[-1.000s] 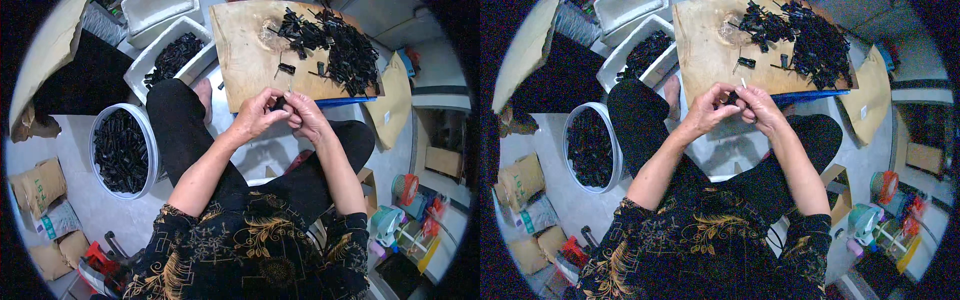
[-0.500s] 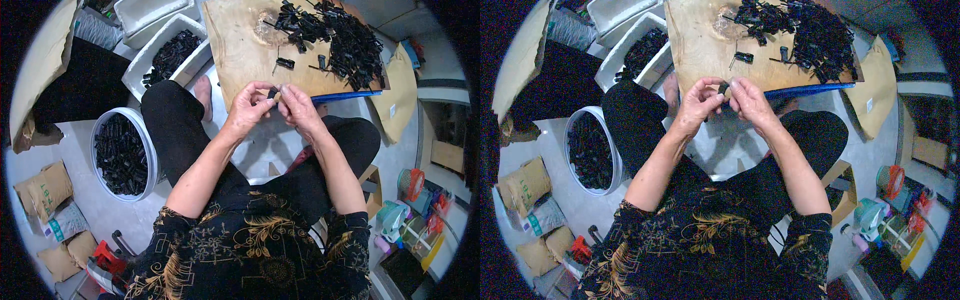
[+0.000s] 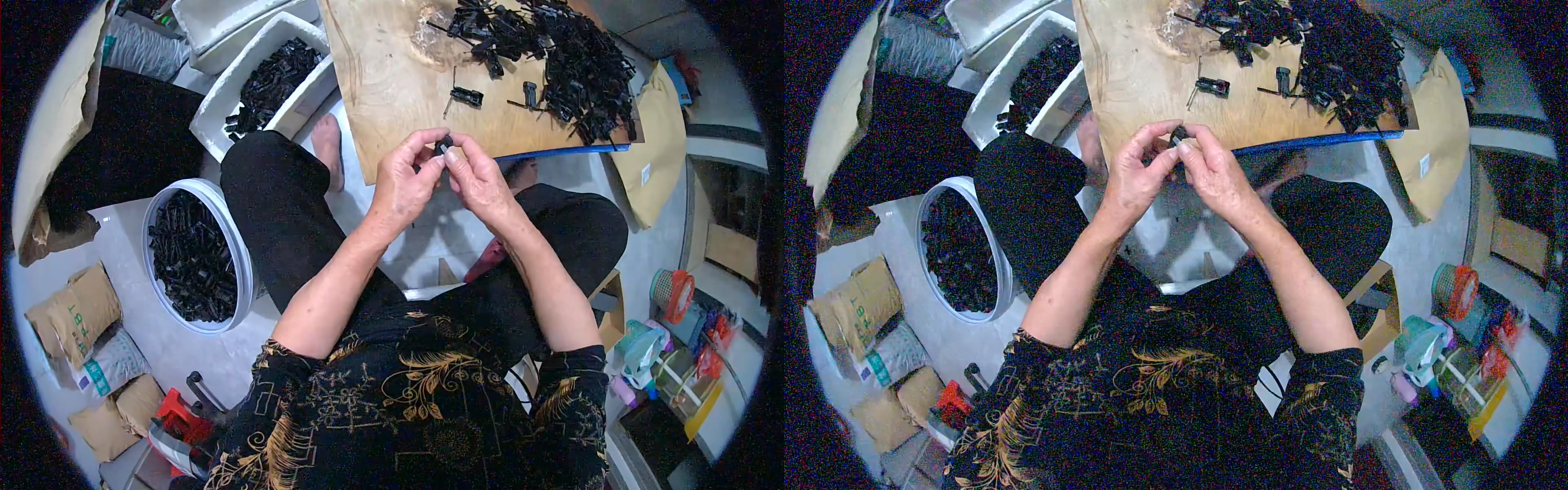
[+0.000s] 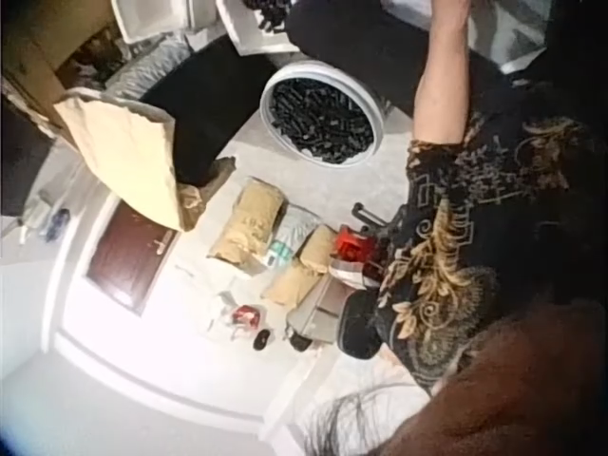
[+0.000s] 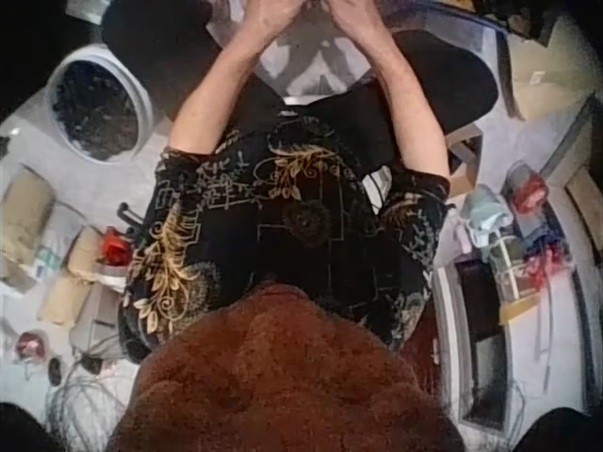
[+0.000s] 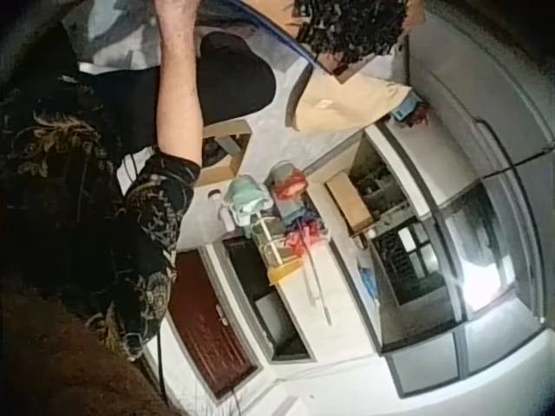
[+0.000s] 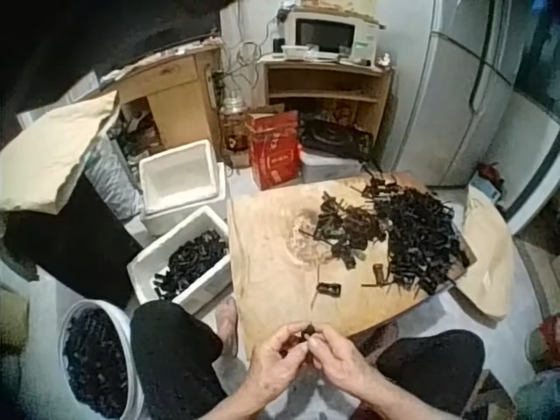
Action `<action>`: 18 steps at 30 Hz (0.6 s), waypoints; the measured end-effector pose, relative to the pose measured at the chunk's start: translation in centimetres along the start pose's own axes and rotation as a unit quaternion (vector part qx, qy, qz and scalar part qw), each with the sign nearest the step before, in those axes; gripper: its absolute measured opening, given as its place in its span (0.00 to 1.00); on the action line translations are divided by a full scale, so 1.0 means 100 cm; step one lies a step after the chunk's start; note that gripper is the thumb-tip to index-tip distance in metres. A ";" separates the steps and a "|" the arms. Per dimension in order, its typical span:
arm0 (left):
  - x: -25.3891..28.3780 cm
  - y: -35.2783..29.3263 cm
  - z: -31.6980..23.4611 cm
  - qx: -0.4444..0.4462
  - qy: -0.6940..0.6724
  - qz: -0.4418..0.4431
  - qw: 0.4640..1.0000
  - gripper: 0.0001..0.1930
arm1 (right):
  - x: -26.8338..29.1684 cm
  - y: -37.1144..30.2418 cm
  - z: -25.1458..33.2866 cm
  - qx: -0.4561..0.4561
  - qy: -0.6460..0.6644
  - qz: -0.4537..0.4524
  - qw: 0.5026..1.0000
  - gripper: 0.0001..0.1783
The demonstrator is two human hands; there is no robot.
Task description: Assembling small black plastic parts by hand at a workbench.
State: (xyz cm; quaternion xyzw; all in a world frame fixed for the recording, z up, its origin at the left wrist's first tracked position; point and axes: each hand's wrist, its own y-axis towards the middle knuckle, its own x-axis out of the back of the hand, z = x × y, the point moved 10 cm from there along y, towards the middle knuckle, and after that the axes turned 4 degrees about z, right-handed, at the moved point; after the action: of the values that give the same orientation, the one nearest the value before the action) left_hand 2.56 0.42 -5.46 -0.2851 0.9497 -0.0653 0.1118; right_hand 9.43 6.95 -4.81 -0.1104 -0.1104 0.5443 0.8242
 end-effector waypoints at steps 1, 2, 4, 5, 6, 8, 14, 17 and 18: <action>0.002 -0.001 -0.011 -0.045 0.054 -0.024 0.997 0.14 | 0.000 0.000 -0.001 -0.007 -0.012 -0.001 1.000 0.18; 0.004 -0.003 -0.021 -0.090 0.108 -0.047 0.989 0.14 | -0.001 0.002 -0.004 -0.010 -0.012 -0.002 1.000 0.18; 0.004 -0.004 -0.025 -0.112 0.154 -0.068 0.979 0.14 | 0.002 0.007 -0.008 0.017 0.004 -0.028 0.999 0.17; 0.005 -0.005 -0.032 -0.137 0.201 -0.091 0.966 0.14 | 0.003 0.011 -0.013 0.016 0.003 -0.029 0.999 0.17; 0.004 -0.004 -0.031 -0.138 0.200 -0.089 0.966 0.14 | 0.005 0.015 -0.014 0.039 -0.021 -0.032 0.998 0.16; 0.005 -0.003 -0.031 -0.143 0.250 -0.101 0.952 0.14 | 0.003 0.018 -0.016 0.066 -0.045 -0.035 0.996 0.15; 0.009 0.004 -0.017 -0.076 0.083 -0.064 0.992 0.11 | 0.005 0.018 0.002 0.082 -0.052 -0.029 0.995 0.15; 0.015 0.000 -0.018 -0.018 -0.027 -0.044 0.999 0.14 | 0.008 0.013 0.005 0.076 0.008 -0.012 0.997 0.14; 0.016 0.000 -0.015 0.014 -0.082 -0.033 0.996 0.16 | 0.012 0.011 -0.001 0.080 0.006 -0.017 0.997 0.14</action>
State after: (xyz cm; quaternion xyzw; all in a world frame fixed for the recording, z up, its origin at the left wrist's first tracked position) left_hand 0.95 -0.38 -4.32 -0.3192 0.9263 -0.0587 0.1913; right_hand 8.94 8.49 -5.19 -0.0459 -0.0635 0.5362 0.8405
